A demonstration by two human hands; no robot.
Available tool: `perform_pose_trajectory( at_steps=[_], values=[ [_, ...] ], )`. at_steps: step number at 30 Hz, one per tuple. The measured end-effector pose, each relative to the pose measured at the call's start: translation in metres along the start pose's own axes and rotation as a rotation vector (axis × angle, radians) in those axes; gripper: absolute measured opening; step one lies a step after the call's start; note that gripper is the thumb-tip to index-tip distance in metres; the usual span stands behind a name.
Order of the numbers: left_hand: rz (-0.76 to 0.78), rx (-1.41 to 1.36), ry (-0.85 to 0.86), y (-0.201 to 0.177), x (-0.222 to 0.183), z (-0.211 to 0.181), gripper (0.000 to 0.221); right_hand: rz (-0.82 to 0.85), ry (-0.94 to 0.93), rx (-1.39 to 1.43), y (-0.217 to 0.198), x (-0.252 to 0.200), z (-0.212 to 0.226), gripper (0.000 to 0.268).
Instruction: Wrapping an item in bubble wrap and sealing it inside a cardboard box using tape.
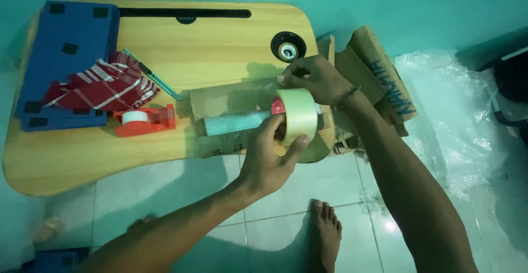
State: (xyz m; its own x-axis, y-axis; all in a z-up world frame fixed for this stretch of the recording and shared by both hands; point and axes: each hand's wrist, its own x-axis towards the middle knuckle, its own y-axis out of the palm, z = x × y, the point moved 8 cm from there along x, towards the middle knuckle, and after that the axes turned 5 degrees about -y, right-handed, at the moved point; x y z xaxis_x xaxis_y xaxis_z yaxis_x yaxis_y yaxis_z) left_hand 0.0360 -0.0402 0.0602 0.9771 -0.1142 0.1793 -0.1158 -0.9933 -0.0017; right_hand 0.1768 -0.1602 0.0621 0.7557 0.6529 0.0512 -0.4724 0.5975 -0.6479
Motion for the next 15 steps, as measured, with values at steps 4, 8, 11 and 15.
perform_pose_trajectory(
  at_steps=[4,8,11,15],
  values=[
    [-0.020,-0.047,-0.026,0.002,0.002,0.002,0.049,0.013,-0.055,-0.041,0.000,-0.004,0.008,0.018],
    [0.040,-0.057,0.108,-0.014,0.015,-0.006,0.047,-0.060,-0.058,0.042,-0.006,-0.015,0.015,0.023],
    [0.124,-0.005,0.088,-0.034,0.016,-0.008,0.045,-0.149,0.005,0.117,-0.005,-0.025,0.027,0.030],
    [0.210,0.149,-0.070,-0.045,0.018,-0.012,0.042,-0.201,0.066,0.028,-0.002,-0.028,0.038,0.039]
  ],
)
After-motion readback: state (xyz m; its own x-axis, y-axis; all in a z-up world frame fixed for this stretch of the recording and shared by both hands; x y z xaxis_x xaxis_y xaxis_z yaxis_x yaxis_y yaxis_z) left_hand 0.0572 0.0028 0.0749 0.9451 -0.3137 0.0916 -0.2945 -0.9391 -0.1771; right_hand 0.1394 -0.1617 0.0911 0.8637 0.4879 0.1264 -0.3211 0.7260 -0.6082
